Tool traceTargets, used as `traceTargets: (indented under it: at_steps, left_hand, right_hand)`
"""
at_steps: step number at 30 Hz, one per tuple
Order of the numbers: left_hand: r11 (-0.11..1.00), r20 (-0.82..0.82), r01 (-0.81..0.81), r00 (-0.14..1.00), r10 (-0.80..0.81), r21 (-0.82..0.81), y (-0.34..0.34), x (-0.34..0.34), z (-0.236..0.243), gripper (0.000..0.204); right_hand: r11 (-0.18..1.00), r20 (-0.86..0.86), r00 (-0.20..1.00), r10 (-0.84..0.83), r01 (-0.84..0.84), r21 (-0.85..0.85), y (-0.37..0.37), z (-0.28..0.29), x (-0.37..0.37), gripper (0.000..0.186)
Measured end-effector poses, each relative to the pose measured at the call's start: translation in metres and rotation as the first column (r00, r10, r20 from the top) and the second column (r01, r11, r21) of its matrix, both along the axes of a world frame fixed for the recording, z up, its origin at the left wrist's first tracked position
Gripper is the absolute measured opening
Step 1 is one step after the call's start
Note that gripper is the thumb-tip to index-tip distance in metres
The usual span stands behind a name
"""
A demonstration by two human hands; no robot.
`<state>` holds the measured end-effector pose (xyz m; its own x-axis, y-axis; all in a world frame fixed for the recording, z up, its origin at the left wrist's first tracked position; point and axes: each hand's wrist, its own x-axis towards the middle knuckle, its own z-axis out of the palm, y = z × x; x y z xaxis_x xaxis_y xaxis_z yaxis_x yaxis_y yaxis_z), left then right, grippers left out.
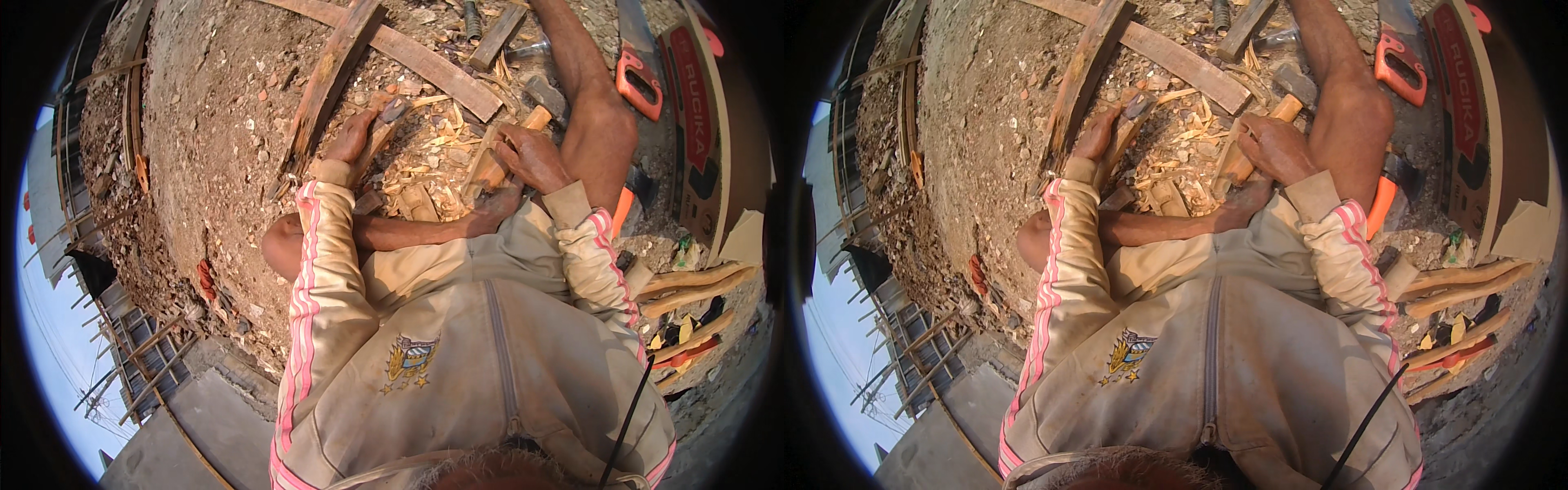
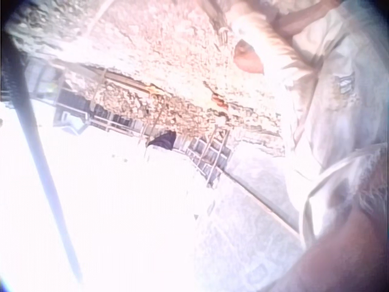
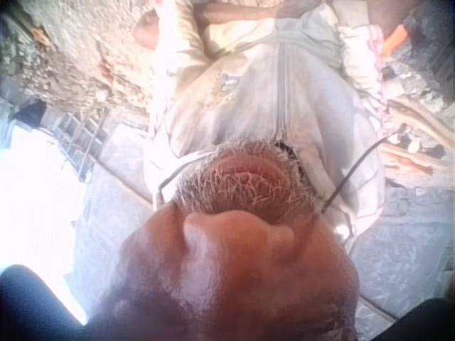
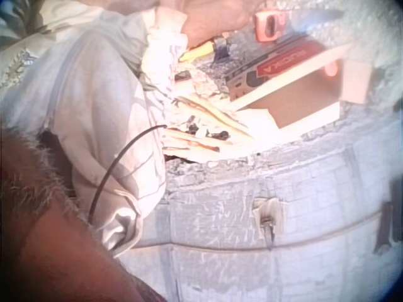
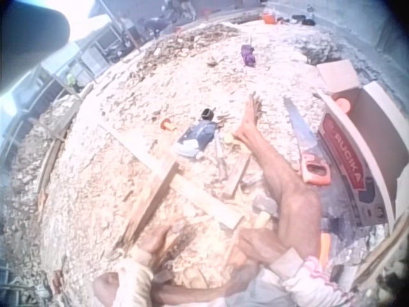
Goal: The person sits on the ground and uses a small axe to carve and shape a piece of wood. They hold the wood in their left hand and strike it with the axe in their right hand, creating wood shavings. The person occasionally pauses to inspect the wood or adjust their grip.
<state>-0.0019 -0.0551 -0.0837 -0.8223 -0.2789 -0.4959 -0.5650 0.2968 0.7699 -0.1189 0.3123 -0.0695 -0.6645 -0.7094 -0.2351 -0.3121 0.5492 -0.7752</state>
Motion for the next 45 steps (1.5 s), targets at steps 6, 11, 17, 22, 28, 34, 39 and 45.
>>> traceTargets:
  at_steps: [6,11,17,22,28,34,39,45]
  left_hand:
    - [0.991,-0.029,0.074,0.997,-0.077,-0.107,0.024,-0.009,0.01,0.051]
    - [0.993,0.081,0.058,0.995,-0.049,-0.105,0.028,-0.011,0.009,0.049]
    - [0.906,-0.292,-0.061,0.954,-0.071,-0.418,0.039,-0.019,-0.003,0.04]
    - [0.919,-0.357,-0.132,0.934,-0.01,-0.37,0.072,-0.053,0.013,0.033]
    - [0.915,-0.44,-0.197,0.898,0.024,-0.353,0.084,-0.082,-0.006,0.025]
    - [0.873,-0.433,-0.149,0.898,-0.077,-0.465,0.09,-0.089,-0.015,0.027]
    - [0.819,-0.469,-0.129,0.864,-0.184,-0.559,0.064,-0.131,-0.004,0.025]
    - [0.765,-0.146,0.12,0.951,-0.271,-0.633,0.055,-0.206,0.006,0.03]
  right_hand:
    - [1.0,-0.021,1.0,0.013,-0.013,-0.006,0.001,-0.004,0.003,0.028]
    - [1.0,-0.031,1.0,0.001,-0.001,-0.017,0.001,-0.009,0.004,0.026]
    - [1.0,-0.031,0.999,0.023,-0.023,-0.011,0.0,-0.012,0.003,0.024]
    - [1.0,-0.037,0.999,0.018,-0.019,-0.012,-0.001,-0.005,0.004,0.027]
    - [0.999,0.021,1.0,0.014,-0.014,0.036,-0.001,0.003,0.002,0.027]
    - [0.999,0.065,0.997,0.032,-0.033,0.02,-0.001,0.012,-0.001,0.026]
    - [0.999,0.103,0.994,0.027,-0.03,0.024,-0.002,0.014,-0.002,0.024]
    - [0.999,0.09,0.995,0.043,-0.042,-0.004,-0.001,0.008,-0.003,0.027]
